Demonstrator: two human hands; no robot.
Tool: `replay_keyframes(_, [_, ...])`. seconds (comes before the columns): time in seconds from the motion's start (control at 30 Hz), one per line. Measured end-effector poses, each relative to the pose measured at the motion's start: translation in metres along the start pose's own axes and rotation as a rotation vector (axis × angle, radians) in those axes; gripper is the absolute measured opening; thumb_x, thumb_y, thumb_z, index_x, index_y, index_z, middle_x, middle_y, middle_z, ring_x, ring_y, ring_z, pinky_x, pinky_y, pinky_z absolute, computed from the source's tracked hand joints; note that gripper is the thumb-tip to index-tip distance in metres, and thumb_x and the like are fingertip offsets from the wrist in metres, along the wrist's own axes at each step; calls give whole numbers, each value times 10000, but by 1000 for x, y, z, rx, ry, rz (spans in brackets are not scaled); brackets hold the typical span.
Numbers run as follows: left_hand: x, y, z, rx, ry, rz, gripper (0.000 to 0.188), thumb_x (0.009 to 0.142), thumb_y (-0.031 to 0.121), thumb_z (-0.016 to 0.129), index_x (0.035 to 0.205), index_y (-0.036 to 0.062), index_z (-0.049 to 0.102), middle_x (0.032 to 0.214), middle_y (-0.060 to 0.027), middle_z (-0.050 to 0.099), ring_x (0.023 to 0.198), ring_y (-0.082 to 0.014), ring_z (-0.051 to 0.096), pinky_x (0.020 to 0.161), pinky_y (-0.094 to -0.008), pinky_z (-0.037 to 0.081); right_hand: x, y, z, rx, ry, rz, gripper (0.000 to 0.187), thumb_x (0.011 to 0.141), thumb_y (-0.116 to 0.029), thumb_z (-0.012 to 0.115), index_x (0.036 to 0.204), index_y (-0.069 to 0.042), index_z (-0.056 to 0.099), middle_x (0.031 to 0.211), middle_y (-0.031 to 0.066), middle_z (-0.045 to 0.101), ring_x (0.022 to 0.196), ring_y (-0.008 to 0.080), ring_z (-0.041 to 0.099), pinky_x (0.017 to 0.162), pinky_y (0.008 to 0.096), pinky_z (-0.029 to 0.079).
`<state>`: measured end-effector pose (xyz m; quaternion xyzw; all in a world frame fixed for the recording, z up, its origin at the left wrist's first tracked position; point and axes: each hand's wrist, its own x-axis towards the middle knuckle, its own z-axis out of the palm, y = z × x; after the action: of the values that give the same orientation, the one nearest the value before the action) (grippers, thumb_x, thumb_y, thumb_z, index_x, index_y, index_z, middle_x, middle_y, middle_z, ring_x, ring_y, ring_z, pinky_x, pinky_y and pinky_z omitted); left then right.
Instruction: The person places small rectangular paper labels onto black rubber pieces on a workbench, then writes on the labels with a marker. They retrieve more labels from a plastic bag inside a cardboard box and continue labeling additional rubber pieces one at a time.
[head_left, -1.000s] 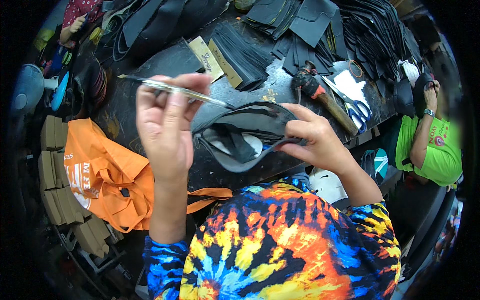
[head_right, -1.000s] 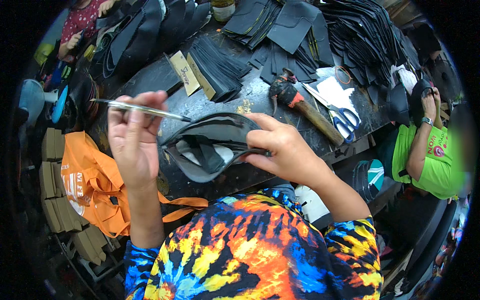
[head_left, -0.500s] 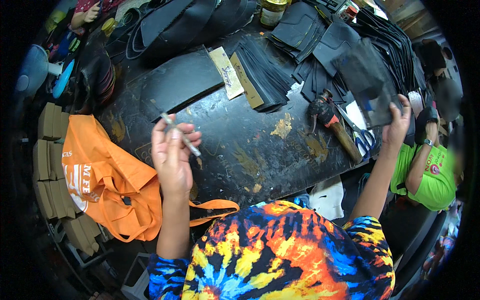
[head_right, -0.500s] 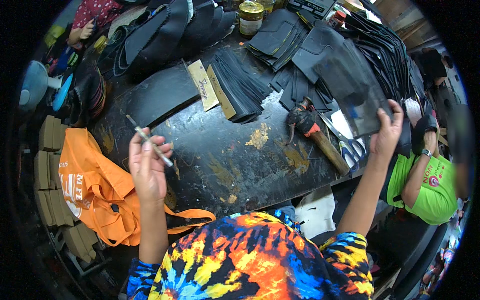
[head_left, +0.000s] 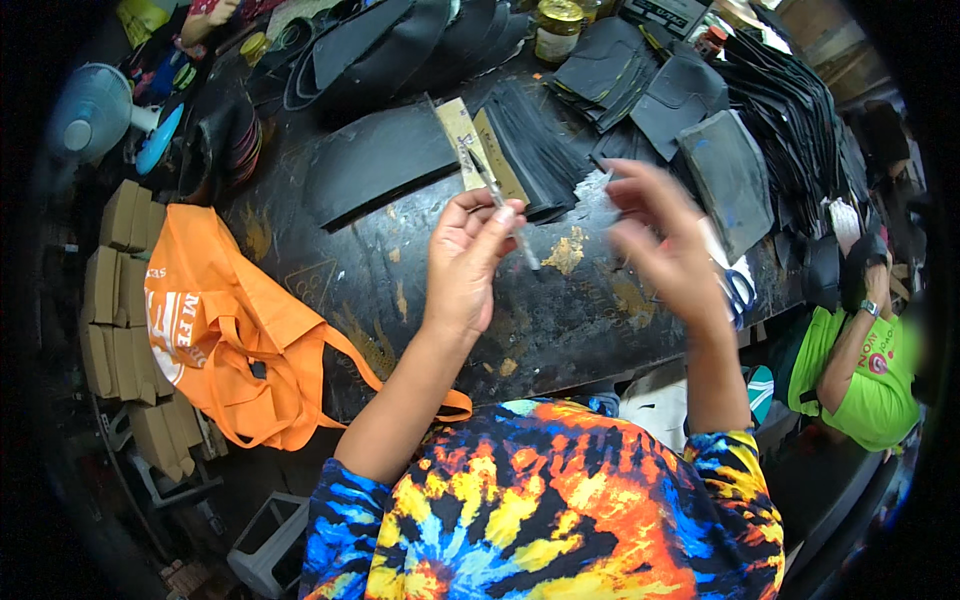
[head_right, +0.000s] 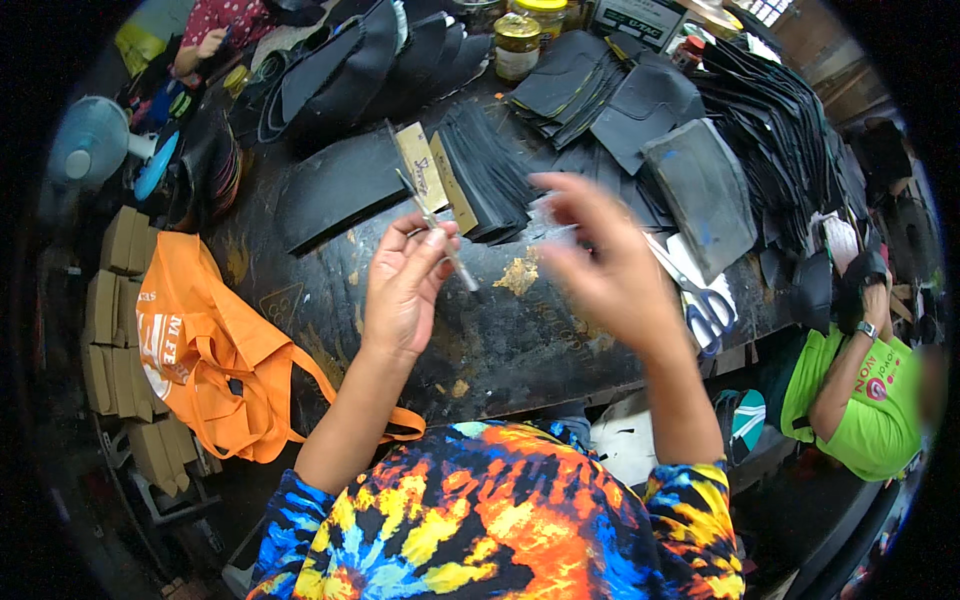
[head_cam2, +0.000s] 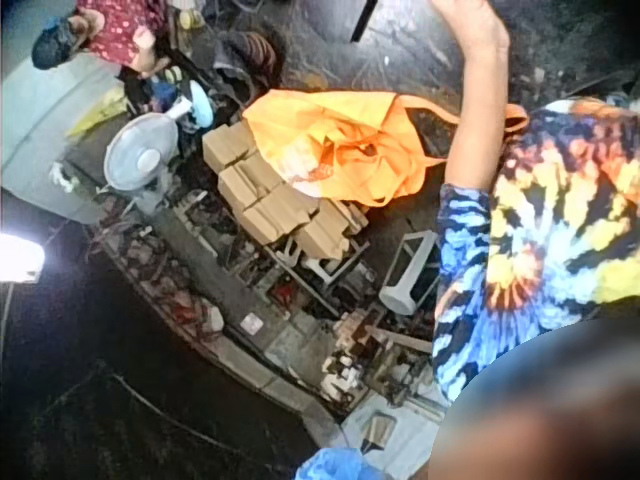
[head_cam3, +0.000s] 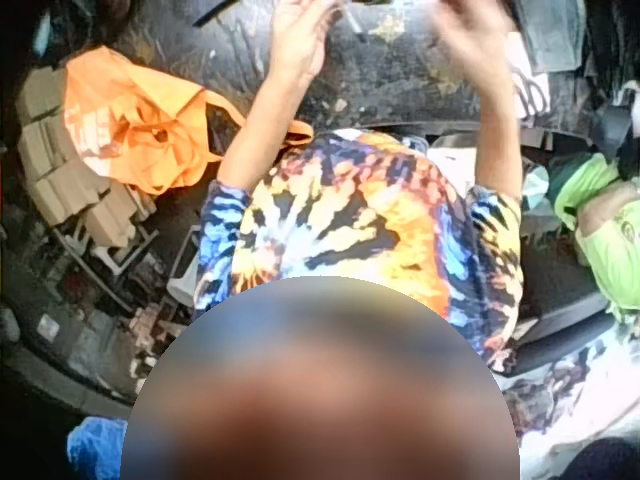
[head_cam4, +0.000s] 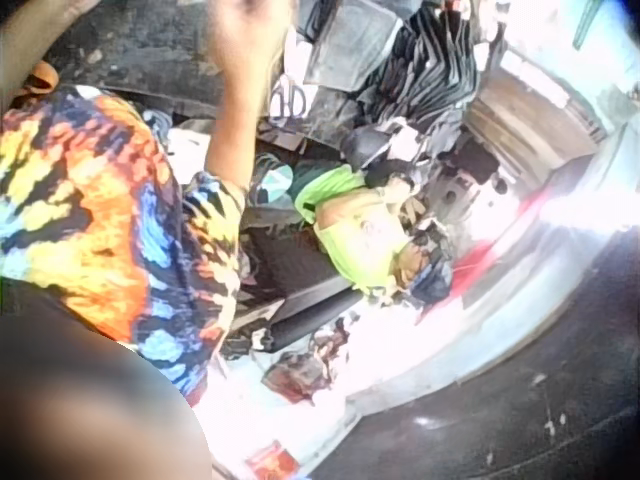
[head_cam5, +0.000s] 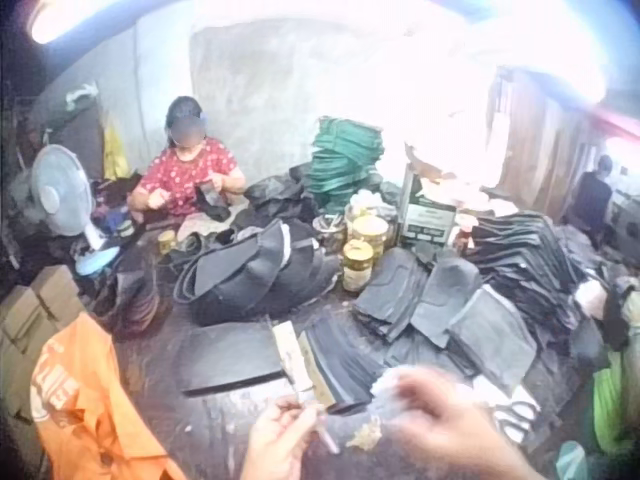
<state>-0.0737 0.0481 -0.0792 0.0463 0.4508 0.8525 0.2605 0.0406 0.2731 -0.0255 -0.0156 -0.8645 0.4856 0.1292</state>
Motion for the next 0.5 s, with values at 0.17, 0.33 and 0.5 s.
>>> replay_keyframes(0.17, [5,-12,15,106,-132,159,196,994,51,704,1183,46,653,1102,-52,698,991,-103,672,901,-262,558,33,-15,67,256,-239,115,684,934,48,537,1594,-24,374,1232,210,662,1000,228,694,907,357,545])
replay_keyframes(0.33, [29,25,-32,1035,-12,359,391,935,169,766,1285,18,682,1238,-164,677,1131,-261,679,989,-388,545,61,19,46,133,-52,236,467,945,22,468,1392,-16,598,839,10,570,790,111,555,784,279,481])
replay_keyframes(0.5, [38,2,-21,1738,-39,603,878,724,465,903,1417,28,587,1373,-200,613,1277,-401,543,1080,-477,463,74,33,50,91,-22,208,237,959,-122,651,1159,4,667,777,31,581,729,114,552,692,297,468])
